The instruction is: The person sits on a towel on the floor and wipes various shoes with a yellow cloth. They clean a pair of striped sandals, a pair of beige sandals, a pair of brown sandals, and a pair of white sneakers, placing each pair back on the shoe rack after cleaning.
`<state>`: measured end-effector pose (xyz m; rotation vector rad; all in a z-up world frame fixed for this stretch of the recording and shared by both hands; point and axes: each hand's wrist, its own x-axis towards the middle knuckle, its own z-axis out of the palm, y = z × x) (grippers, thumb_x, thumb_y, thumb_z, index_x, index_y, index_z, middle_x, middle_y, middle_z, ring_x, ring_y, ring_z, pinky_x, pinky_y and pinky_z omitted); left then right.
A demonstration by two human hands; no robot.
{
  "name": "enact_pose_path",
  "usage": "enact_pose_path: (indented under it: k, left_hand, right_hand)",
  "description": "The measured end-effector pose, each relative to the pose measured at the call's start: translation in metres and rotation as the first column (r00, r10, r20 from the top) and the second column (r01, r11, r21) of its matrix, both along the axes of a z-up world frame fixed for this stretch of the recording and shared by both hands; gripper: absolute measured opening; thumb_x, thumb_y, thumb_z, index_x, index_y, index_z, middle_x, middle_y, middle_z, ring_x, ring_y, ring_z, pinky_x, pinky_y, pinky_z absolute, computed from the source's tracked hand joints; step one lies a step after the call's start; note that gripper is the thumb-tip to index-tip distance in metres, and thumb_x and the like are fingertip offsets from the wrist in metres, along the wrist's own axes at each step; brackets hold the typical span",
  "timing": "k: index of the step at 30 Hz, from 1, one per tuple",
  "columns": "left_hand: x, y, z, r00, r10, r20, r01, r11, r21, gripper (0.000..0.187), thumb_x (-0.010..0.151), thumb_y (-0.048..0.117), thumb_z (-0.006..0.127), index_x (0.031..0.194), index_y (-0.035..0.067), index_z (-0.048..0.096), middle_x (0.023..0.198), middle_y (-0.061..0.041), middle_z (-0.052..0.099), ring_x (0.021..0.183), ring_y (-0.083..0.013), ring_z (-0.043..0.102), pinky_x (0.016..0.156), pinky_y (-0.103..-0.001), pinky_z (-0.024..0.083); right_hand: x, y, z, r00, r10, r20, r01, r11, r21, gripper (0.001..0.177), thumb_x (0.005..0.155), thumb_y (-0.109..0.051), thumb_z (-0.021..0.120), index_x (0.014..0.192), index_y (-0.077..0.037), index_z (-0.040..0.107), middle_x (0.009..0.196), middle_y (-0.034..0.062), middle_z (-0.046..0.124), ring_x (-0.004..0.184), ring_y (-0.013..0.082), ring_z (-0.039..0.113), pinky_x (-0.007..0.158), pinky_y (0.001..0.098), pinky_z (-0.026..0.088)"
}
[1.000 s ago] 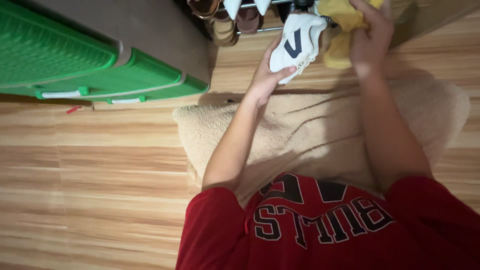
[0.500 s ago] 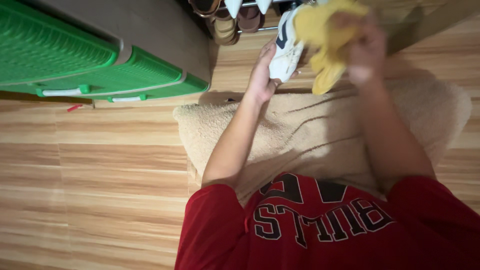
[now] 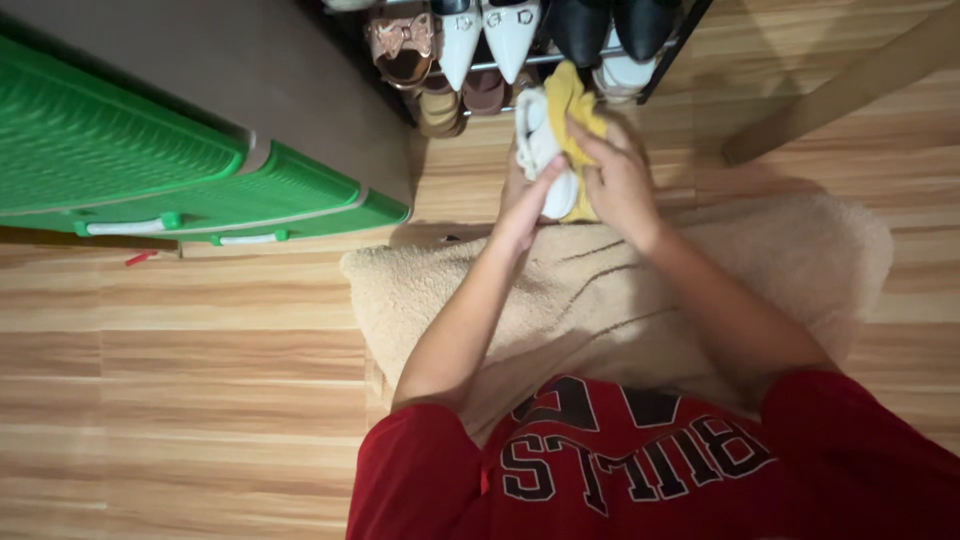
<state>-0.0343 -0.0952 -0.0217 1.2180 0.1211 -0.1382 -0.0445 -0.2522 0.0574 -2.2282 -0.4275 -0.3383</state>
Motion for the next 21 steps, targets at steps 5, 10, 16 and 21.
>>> enact_pose_path:
  k: [5, 10, 16, 21]
  left_hand:
    - [0.012, 0.014, 0.008, 0.980, 0.021, -0.199, -0.097, 0.919, -0.381, 0.065, 0.102, 0.046, 0.053, 0.148, 0.000, 0.048, 0.137, -0.017, 0.064, 0.123, -0.0276, 0.064, 0.104, -0.041, 0.052]
    - [0.011, 0.012, -0.001, 0.965, 0.028, -0.262, -0.105, 0.954, -0.282, 0.060, 0.102, 0.043, 0.051, 0.144, 0.000, 0.049, 0.130, -0.020, 0.066, 0.114, -0.0297, 0.068, 0.096, -0.041, 0.056]
    - [0.016, -0.008, -0.031, 0.970, -0.040, -0.239, -0.009, 0.980, -0.199, 0.054, 0.102, 0.033, 0.056, 0.142, -0.002, 0.051, 0.129, -0.019, 0.068, 0.115, -0.0268, 0.069, 0.098, -0.040, 0.057]
    - [0.016, 0.010, -0.057, 0.970, -0.012, -0.243, -0.081, 0.926, -0.370, 0.052, 0.104, 0.040, 0.054, 0.138, 0.000, 0.054, 0.122, -0.015, 0.068, 0.109, -0.0262, 0.069, 0.091, -0.042, 0.059]
  right_hand:
    - [-0.007, -0.007, 0.026, 0.944, 0.133, -0.301, -0.216, 0.940, -0.263, 0.064, 0.089, 0.004, 0.063, 0.142, -0.031, 0.066, 0.121, 0.0153, 0.063, 0.119, 0.0309, 0.058, 0.106, 0.0396, 0.045]
    - [0.020, -0.054, 0.023, 0.591, 0.519, -0.618, -0.014, 0.772, 0.635, 0.060, 0.093, 0.004, 0.050, 0.140, -0.029, 0.067, 0.127, 0.0142, 0.067, 0.107, 0.0319, 0.066, 0.091, 0.0322, 0.057]
    - [0.010, -0.021, 0.009, 0.997, 0.073, 0.035, -0.068, 0.991, -0.116, 0.062, 0.091, 0.011, 0.054, 0.142, -0.021, 0.066, 0.149, 0.0224, 0.055, 0.132, 0.0357, 0.056, 0.098, 0.0334, 0.053]
    - [-0.012, 0.001, 0.012, 0.958, 0.286, -0.026, -0.280, 0.911, -0.302, 0.052, 0.094, 0.004, 0.059, 0.128, -0.031, 0.075, 0.143, 0.0080, 0.063, 0.127, 0.0303, 0.056, 0.112, 0.0408, 0.046]
